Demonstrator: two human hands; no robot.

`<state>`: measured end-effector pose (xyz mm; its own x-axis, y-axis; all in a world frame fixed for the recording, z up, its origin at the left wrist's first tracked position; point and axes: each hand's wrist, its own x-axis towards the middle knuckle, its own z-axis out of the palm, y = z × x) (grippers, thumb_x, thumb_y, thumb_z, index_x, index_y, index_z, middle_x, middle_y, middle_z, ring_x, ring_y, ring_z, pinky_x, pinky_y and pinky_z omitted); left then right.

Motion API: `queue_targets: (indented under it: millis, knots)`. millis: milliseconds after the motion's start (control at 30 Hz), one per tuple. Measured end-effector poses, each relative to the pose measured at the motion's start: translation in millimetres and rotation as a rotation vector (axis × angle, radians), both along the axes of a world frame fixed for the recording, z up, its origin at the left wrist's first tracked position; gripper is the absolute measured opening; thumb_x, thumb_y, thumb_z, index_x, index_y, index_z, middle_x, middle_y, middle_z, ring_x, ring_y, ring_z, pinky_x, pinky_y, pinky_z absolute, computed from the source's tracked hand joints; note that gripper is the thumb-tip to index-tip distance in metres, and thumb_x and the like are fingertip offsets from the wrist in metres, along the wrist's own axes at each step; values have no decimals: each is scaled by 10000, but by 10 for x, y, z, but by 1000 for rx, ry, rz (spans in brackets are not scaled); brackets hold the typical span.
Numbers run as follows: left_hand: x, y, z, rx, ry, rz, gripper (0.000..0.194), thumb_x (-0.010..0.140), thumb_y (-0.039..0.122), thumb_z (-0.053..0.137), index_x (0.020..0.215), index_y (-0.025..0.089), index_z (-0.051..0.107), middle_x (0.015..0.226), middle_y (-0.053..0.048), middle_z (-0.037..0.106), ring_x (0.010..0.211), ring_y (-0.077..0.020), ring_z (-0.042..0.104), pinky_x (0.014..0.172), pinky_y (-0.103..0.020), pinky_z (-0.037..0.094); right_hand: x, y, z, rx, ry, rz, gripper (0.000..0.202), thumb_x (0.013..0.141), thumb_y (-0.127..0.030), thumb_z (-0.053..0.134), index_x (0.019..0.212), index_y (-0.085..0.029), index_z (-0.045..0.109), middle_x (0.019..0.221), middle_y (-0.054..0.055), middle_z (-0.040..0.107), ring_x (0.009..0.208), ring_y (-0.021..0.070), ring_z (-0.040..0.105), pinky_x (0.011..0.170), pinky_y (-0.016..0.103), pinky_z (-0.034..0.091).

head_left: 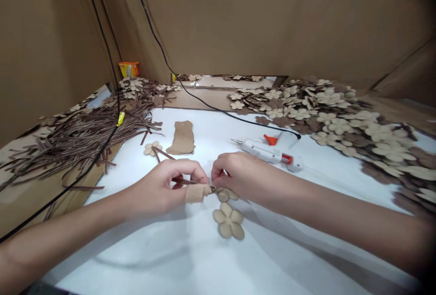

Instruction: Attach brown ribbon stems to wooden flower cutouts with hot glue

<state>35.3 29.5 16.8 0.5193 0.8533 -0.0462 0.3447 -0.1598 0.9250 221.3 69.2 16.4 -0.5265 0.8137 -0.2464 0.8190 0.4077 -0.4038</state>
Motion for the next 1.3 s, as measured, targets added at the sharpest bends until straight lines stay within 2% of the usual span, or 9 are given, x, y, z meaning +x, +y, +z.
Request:
queue_targets:
  millis: [100,233,433,633,767,833,933,1133,1300]
  knots:
    - [-19,-25,3,170,117,-133,148,837,286,524,804,173,613,837,-32,624,750,-143,530,603,-226,380,-10,-1,15,41,10,40,141,742,-163,492,691,-204,616,758,18,637,693,148,548,559,220,362]
    - [-3,-57,-57,445,298,-258,132,842,145,456,830,185,581,883,-46,639,871,-174,535,746,-265,406,23,-13,-31,59,53,59,108,741,-141,464,702,-204,543,679,-8,603,590,117,499,488,204,313]
    - [34,-100,-164,649,500,-318,164,823,103,417,767,199,536,801,-30,624,796,-171,520,661,-247,403,77,6,-38,44,183,40,116,772,-147,429,709,-205,507,642,-29,572,581,102,470,477,194,299]
    - [48,-75,-189,741,571,-344,202,867,133,374,742,188,523,933,-34,644,725,-150,491,616,-248,386,134,32,-13,54,223,28,139,812,-274,489,739,-210,589,652,-24,581,584,104,486,489,202,314]
    - [50,-63,-190,785,608,-353,222,879,170,376,734,190,543,788,-40,626,688,-154,473,556,-245,361,144,33,-51,47,222,68,153,755,-350,569,778,-222,649,790,1,625,660,119,531,535,205,361]
    - [53,-70,-190,817,638,-357,225,887,187,374,747,190,551,725,-37,603,674,-159,463,534,-251,345,140,45,-71,40,210,86,137,726,-325,586,771,-227,670,835,8,631,704,128,546,561,206,380]
    - [62,-89,-188,859,701,-382,215,896,199,370,763,184,538,773,-40,610,678,-165,450,533,-276,331,126,71,-73,-3,179,119,126,712,-260,561,735,-225,680,841,7,647,691,123,557,541,200,384]
    - [81,-107,-176,891,802,-436,144,798,65,410,804,173,505,901,-44,613,718,-181,436,548,-302,317,-7,53,71,-28,-23,178,144,704,-148,526,697,-190,663,852,34,648,694,138,557,510,210,365]
    - [85,-108,-165,883,801,-444,164,734,28,428,779,178,478,863,-35,614,702,-181,430,530,-298,301,-73,67,43,1,-115,283,141,729,-127,507,795,-173,623,898,62,596,667,137,529,526,228,363]
